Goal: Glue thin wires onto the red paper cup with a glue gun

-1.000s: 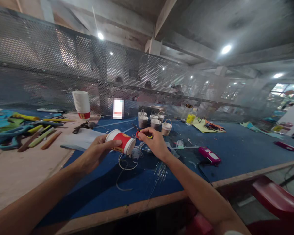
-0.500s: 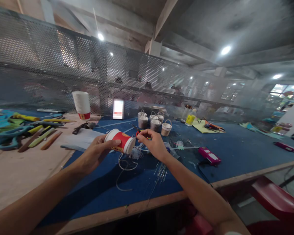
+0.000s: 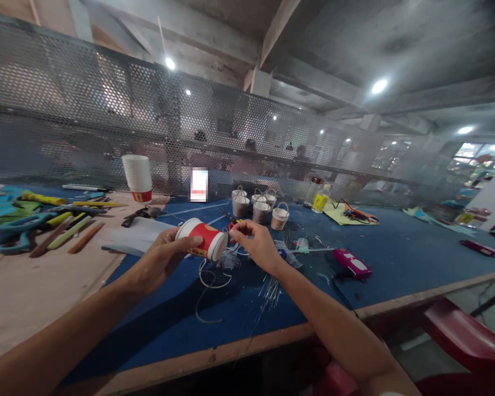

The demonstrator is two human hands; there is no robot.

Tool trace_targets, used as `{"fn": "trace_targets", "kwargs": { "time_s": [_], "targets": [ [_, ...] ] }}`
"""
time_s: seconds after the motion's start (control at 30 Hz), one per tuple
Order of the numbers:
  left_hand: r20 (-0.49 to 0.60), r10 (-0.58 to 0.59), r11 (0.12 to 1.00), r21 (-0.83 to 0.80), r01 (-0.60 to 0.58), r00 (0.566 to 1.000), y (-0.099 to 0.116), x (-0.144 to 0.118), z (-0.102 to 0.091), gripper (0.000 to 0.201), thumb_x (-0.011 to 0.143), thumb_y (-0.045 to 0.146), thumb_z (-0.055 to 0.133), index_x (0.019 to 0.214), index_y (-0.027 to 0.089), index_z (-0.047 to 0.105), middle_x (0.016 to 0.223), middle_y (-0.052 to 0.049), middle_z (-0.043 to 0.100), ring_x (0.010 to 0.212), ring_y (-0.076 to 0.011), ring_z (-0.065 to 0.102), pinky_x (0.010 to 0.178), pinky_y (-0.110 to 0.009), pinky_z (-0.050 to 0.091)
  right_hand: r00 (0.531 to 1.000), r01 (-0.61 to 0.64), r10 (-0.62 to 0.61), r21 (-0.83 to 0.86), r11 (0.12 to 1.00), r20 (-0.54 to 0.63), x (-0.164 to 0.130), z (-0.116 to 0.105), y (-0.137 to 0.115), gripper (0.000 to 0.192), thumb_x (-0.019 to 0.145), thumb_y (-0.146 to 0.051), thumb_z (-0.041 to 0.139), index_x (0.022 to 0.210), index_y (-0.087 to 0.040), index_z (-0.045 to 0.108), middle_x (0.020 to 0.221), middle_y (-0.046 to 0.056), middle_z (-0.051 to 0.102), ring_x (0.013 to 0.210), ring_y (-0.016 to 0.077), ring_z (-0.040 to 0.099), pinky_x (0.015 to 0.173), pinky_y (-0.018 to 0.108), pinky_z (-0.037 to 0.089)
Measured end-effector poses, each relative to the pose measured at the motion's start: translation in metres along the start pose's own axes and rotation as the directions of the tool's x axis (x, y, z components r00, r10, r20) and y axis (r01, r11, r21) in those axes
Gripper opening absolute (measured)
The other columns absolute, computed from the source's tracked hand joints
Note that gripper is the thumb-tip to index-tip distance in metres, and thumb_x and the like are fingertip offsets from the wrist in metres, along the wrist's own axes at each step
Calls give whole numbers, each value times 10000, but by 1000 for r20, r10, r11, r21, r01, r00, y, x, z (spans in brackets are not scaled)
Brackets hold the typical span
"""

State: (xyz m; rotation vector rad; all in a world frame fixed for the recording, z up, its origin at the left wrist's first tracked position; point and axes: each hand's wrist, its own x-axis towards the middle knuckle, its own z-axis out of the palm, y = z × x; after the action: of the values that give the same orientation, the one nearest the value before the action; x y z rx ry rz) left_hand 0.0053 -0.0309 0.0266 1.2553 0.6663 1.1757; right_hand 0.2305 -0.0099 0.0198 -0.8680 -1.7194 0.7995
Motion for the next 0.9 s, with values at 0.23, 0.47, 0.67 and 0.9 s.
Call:
{"fn": "trace_targets", "kwargs": {
  "time_s": [0.23,0.47,0.67,0.9],
  "targets": [
    [2,-8,1000,-10,8,1000,-1,0,0,256,734,289,842,951,160,801,802,-43,790,729,-164,678,690,-218,519,999,-17,16,38,999,29,1,1,6,214,878,-412,687,895,-199,683,829,19,702,795,175,685,774,314,521],
    [-3,15,1000,-14,-15,1000,0,0,1,232,730,277,836,926,157,799,799,-44,791,724,-164,682,691,-214,523,998,-46,42,65,997,55,2,1,5,217,876,-408,686,895,-193,681,824,19,707,802,169,676,788,308,513],
    [-7,4,1000,-8,-4,1000,2,-3,4,190,762,269,812,911,152,800,809,-56,794,740,-179,694,716,-231,532,994,-88,81,94,992,69,2,3,4,211,864,-399,686,878,-189,675,790,11,706,766,167,668,767,305,510],
    [-10,15,1000,-20,-15,1000,-1,-1,2,149,772,278,806,879,175,800,801,-50,785,719,-185,696,703,-248,529,988,-144,127,214,966,90,3,6,9,231,844,-419,711,885,-193,683,807,10,706,786,166,669,813,311,516]
  ]
}}
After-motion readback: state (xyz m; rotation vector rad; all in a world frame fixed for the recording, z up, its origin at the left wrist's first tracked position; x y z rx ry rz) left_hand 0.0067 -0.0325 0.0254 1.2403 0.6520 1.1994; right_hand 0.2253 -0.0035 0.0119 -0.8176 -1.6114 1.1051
